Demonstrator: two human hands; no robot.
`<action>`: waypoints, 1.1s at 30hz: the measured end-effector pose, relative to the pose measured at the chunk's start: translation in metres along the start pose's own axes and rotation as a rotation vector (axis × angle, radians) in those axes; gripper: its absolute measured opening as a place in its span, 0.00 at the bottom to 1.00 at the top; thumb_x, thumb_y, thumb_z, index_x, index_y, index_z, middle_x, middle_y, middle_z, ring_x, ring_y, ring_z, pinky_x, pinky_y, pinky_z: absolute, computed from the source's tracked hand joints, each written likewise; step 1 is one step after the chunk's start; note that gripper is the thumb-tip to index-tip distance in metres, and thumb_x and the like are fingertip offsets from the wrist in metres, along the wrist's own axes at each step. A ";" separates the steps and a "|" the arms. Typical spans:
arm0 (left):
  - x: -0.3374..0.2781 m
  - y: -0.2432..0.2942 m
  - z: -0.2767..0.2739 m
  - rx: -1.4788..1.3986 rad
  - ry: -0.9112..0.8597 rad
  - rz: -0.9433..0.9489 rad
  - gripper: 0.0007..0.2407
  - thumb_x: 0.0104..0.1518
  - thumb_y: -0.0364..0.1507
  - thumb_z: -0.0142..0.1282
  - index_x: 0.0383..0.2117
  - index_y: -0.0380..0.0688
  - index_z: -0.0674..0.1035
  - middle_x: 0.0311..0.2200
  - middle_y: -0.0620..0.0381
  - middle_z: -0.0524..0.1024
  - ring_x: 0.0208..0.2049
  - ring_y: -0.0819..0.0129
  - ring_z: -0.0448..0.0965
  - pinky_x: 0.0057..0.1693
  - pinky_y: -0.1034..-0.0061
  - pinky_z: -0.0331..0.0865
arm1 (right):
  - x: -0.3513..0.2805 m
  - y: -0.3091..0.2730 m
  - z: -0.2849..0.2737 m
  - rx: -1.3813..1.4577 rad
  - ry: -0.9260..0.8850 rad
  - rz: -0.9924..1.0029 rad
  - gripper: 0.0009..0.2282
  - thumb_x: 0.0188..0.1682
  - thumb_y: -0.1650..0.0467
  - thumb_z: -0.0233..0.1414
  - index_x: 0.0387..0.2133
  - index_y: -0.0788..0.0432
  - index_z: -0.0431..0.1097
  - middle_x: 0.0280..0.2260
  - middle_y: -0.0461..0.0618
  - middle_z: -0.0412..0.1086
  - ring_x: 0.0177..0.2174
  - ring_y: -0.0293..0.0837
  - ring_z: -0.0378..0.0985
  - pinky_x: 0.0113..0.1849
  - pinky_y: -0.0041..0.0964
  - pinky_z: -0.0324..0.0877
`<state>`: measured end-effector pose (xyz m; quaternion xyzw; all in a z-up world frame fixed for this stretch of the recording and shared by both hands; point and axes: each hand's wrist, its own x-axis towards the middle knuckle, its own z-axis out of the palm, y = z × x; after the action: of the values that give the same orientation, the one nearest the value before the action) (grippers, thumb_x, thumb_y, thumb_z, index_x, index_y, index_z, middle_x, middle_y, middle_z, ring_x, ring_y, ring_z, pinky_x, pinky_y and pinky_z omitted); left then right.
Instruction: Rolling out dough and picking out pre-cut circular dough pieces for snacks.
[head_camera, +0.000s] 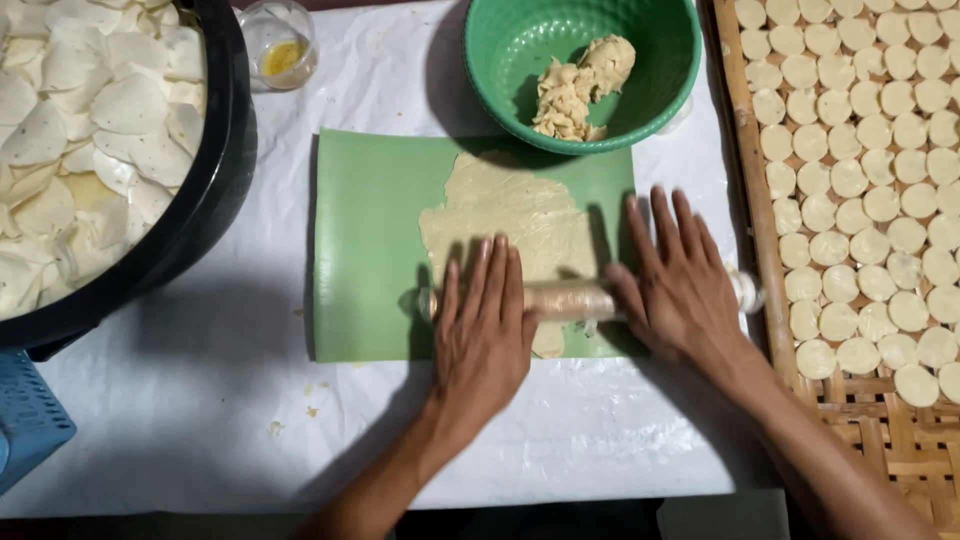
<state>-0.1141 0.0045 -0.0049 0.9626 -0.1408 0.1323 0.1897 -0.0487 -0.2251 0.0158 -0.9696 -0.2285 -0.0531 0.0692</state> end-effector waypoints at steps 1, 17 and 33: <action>0.017 -0.006 0.000 -0.008 0.042 0.013 0.26 0.66 0.37 0.45 0.62 0.21 0.66 0.66 0.28 0.62 0.70 0.38 0.56 0.74 0.44 0.36 | 0.017 0.006 0.000 0.011 -0.069 0.071 0.37 0.57 0.48 0.23 0.71 0.63 0.41 0.70 0.70 0.39 0.69 0.65 0.36 0.64 0.57 0.37; -0.032 0.011 -0.008 -0.090 -0.053 0.044 0.29 0.65 0.36 0.48 0.66 0.25 0.59 0.69 0.31 0.56 0.72 0.43 0.55 0.74 0.51 0.44 | -0.037 -0.004 0.006 -0.019 0.043 -0.071 0.36 0.56 0.52 0.31 0.68 0.71 0.47 0.69 0.68 0.48 0.69 0.63 0.47 0.65 0.57 0.48; -0.108 0.039 -0.026 -0.284 -0.062 0.066 0.25 0.67 0.37 0.46 0.61 0.23 0.64 0.65 0.30 0.59 0.69 0.40 0.56 0.71 0.48 0.47 | -0.136 -0.032 0.006 0.104 0.054 -0.085 0.33 0.52 0.57 0.42 0.66 0.67 0.52 0.70 0.67 0.47 0.69 0.60 0.48 0.66 0.54 0.46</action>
<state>-0.2318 0.0047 -0.0021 0.9246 -0.1954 0.0872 0.3151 -0.1835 -0.2551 -0.0053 -0.9523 -0.2702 -0.0701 0.1231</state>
